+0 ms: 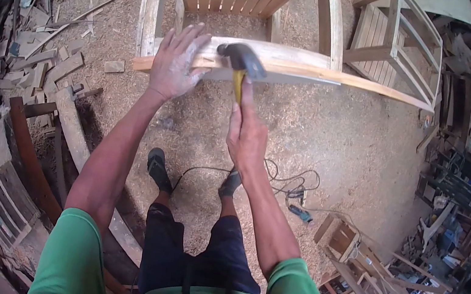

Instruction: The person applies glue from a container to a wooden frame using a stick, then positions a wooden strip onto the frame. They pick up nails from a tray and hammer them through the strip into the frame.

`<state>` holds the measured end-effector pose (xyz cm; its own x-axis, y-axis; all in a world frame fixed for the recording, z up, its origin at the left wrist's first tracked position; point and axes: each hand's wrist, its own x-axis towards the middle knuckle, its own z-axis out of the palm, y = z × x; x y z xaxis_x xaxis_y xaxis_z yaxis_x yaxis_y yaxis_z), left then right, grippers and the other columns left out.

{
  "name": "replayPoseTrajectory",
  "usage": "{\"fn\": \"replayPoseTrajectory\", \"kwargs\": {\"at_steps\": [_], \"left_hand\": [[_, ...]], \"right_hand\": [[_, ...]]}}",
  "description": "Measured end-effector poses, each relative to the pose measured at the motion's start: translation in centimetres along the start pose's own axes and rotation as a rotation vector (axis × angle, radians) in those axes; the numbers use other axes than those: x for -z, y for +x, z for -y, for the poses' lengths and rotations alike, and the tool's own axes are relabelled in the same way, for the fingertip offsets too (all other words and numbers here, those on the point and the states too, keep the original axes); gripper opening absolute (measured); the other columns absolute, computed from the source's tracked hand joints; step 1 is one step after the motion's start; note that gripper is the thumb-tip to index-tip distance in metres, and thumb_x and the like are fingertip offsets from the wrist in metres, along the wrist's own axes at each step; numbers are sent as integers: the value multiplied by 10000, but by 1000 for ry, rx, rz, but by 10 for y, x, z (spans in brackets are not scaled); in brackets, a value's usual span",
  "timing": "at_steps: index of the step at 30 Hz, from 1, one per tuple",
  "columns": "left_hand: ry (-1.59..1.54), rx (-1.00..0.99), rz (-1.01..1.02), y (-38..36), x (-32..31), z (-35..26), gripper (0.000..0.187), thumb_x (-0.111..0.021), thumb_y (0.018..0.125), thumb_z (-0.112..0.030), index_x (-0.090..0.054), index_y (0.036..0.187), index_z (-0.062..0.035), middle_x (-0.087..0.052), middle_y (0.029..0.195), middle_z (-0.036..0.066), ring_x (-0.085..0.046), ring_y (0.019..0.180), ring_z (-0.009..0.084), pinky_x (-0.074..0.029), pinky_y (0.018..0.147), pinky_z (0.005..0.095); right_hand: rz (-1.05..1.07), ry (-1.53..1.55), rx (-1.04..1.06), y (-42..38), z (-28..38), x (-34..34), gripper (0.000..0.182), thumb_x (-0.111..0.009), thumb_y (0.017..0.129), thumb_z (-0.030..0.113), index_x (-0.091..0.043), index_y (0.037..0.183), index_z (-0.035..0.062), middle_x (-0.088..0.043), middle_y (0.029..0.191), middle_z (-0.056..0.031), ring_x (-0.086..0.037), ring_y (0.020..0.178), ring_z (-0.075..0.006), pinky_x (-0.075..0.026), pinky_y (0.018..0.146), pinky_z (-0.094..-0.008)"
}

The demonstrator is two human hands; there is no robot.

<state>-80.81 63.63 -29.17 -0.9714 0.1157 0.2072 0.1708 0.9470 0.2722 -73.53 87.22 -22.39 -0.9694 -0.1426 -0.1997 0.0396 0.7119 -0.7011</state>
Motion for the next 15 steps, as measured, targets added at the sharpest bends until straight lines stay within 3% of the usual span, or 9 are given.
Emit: {"fn": "replayPoseTrajectory", "kwargs": {"at_steps": [3, 5, 8, 10, 12, 13, 15], "left_hand": [[27, -4, 75, -4, 2, -3, 850, -713, 933, -539, -418, 1646, -181, -400, 1715, 59, -361, 1586, 252, -200, 1351, 498], [26, -5, 82, -1, 4, -1, 844, -708, 939, -522, -419, 1645, -163, -418, 1701, 64, -372, 1576, 257, -207, 1348, 500], [-11, -12, 79, 1, 8, -3, 817, -701, 940, -465, -426, 1641, -147, -440, 1679, 72, -394, 1556, 268, -221, 1344, 503], [-50, 0, 79, 2, 12, -4, 799, -701, 929, -402, -434, 1636, -144, -449, 1668, 75, -411, 1541, 278, -235, 1338, 509], [-57, 14, 84, 4, 15, -3, 759, -684, 919, -343, -466, 1616, -136, -479, 1644, 82, -435, 1520, 290, -248, 1329, 505], [-66, 20, 88, 3, 16, -5, 742, -675, 914, -313, -482, 1607, -133, -494, 1632, 86, -448, 1509, 297, -255, 1324, 504], [-160, 35, 42, 6, 11, -1, 665, -646, 917, -269, -541, 1558, -125, -557, 1571, 109, -506, 1457, 305, -312, 1288, 493]], "right_hand": [[-242, 304, 82, -6, 51, 35, 715, -558, 1103, 163, -229, 1736, 118, -623, 721, -76, -602, 597, -173, -491, 534, -338], [-451, 527, 309, -20, 55, 35, 718, -564, 1105, 226, -231, 1722, 70, -603, 724, -53, -578, 598, -125, -480, 528, -298], [-464, 525, 427, -23, 59, 38, 732, -515, 1134, 252, -109, 1722, 92, -596, 767, -62, -551, 574, -106, -458, 502, -256], [-308, 352, 303, -21, 56, 48, 716, -490, 1154, 261, -103, 1734, 99, -586, 799, -70, -524, 560, -96, -433, 497, -236], [-103, 527, -76, -19, 71, 56, 629, -545, 1129, 203, -319, 1697, 58, -533, 713, 2, -512, 564, -81, -425, 507, -246], [-20, 587, -153, -14, 74, 55, 629, -510, 1144, 186, -275, 1717, 76, -548, 710, -2, -515, 548, -77, -434, 487, -251], [145, 1191, -291, -14, 77, 54, 597, -530, 1133, 172, -320, 1683, 77, -540, 717, -2, -505, 510, -77, -428, 448, -247]]}}
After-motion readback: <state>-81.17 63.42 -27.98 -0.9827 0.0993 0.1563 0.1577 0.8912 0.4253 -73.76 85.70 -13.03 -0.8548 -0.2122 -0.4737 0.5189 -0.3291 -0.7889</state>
